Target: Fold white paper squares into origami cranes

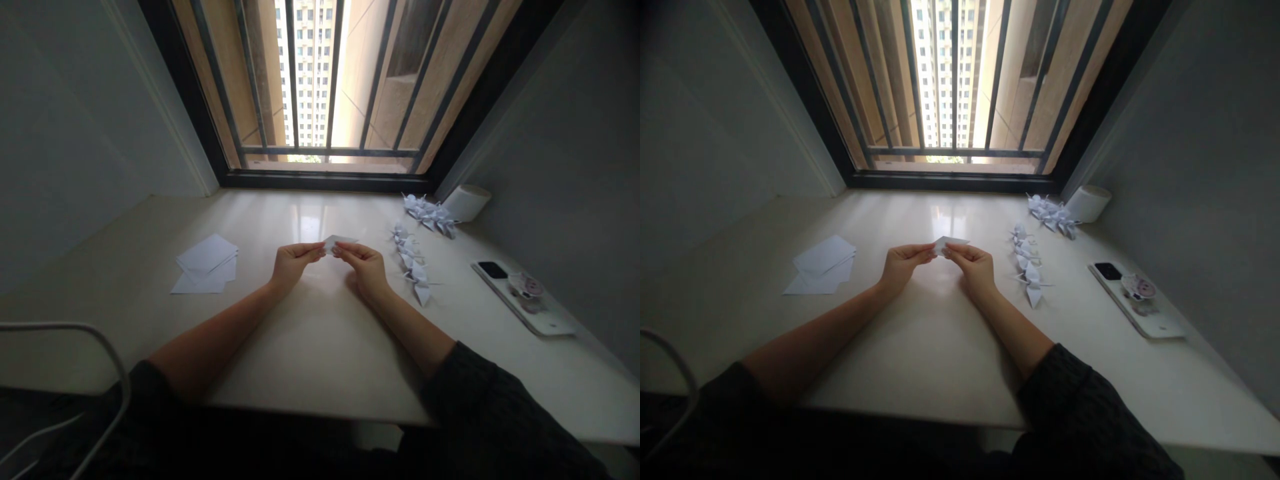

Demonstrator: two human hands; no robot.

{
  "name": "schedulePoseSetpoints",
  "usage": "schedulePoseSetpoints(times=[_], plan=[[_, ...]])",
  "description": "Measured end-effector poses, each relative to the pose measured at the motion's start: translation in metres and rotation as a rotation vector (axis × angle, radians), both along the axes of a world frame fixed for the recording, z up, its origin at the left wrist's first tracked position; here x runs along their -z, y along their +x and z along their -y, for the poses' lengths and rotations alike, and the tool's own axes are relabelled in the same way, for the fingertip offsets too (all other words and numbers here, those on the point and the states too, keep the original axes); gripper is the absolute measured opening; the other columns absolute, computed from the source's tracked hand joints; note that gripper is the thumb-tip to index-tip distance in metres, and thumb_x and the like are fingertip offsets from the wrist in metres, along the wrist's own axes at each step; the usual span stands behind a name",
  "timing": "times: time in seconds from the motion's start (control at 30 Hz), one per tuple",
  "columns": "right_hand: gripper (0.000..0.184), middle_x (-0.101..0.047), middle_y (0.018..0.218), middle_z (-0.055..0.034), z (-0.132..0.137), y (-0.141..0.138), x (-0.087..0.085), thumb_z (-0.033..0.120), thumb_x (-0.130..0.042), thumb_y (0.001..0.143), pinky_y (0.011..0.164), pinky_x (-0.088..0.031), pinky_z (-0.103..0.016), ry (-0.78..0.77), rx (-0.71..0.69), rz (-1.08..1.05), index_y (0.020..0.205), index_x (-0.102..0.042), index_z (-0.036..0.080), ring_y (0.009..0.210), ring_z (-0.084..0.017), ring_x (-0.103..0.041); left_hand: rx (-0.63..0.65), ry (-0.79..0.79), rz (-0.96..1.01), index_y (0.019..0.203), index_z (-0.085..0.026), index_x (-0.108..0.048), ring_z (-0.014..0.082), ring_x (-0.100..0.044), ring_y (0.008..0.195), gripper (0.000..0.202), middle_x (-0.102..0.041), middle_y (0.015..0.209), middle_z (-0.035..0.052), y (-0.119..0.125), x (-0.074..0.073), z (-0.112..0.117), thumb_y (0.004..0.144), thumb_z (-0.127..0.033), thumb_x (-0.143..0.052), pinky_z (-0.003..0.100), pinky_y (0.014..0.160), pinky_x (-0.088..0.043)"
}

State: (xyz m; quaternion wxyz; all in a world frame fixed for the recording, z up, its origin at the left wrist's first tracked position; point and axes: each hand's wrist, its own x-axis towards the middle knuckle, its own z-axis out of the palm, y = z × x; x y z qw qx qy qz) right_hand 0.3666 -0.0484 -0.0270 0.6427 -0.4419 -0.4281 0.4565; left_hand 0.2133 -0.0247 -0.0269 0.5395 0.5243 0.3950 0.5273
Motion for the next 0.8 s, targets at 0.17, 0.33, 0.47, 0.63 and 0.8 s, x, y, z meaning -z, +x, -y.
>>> schedulePoseSetpoints(times=[0.17, 0.33, 0.47, 0.63, 0.8], plan=[[0.022, -0.073, 0.077, -0.0031, -0.0015, -0.0006, 0.0031, 0.031, -0.076, 0.058, 0.072, -0.05, -0.034, 0.003, 0.01, -0.007, 0.076, -0.072, 0.02, 0.073, -0.018, -0.066, 0.006, 0.001, 0.014, 0.088, -0.017, -0.073, 0.0187, -0.068, 0.078, 0.036, -0.073, 0.086, 0.0073, 0.0011, 0.0, 0.0004, 0.06, -0.039, -0.076, 0.035, 0.078, -0.053], [0.017, -0.072, 0.076, -0.0028, -0.0023, -0.0004, 0.0071, 0.029, -0.076, 0.058, 0.073, -0.051, -0.034, -0.001, -0.004, -0.042, 0.071, -0.069, 0.021, 0.075, -0.018, -0.066, 0.027, 0.0, 0.025, 0.097, -0.016, -0.07, 0.0176, -0.067, 0.075, 0.042, -0.073, 0.082, 0.0067, 0.0, -0.0033, 0.0025, 0.061, -0.038, -0.076, 0.033, 0.076, -0.053], [0.015, -0.072, 0.072, -0.002, -0.0007, 0.0007, 0.0054, 0.029, -0.076, 0.058, 0.075, -0.051, -0.035, 0.022, -0.028, -0.059, 0.069, -0.069, 0.021, 0.071, -0.018, -0.067, 0.049, 0.001, -0.02, 0.126, -0.019, -0.053, 0.0156, -0.066, 0.07, 0.073, -0.072, 0.074, 0.0025, -0.0035, -0.0053, 0.002, 0.059, -0.036, -0.078, 0.031, 0.074, -0.052], [0.018, -0.072, 0.071, -0.0024, 0.0015, 0.0005, 0.0018, 0.029, -0.078, 0.056, 0.076, -0.051, -0.036, 0.015, -0.002, -0.048, 0.068, -0.069, 0.02, 0.069, -0.018, -0.066, 0.112, 0.025, -0.076, 0.12, -0.017, -0.057, 0.0151, -0.065, 0.072, 0.069, -0.072, 0.077, 0.0039, -0.004, -0.0033, 0.0004, 0.057, -0.034, -0.079, 0.028, 0.072, -0.05], [0.019, -0.073, 0.073, -0.0024, 0.0005, -0.0006, 0.0031, 0.028, -0.079, 0.054, 0.077, -0.052, -0.035, 0.012, -0.031, -0.082, 0.069, -0.071, 0.02, 0.07, -0.018, -0.067, 0.105, -0.02, -0.154, 0.077, -0.012, -0.07, 0.0164, -0.065, 0.071, 0.033, -0.071, 0.076, 0.0078, -0.0021, -0.0013, -0.0002, 0.062, -0.041, -0.075, 0.028, 0.069, -0.049]])
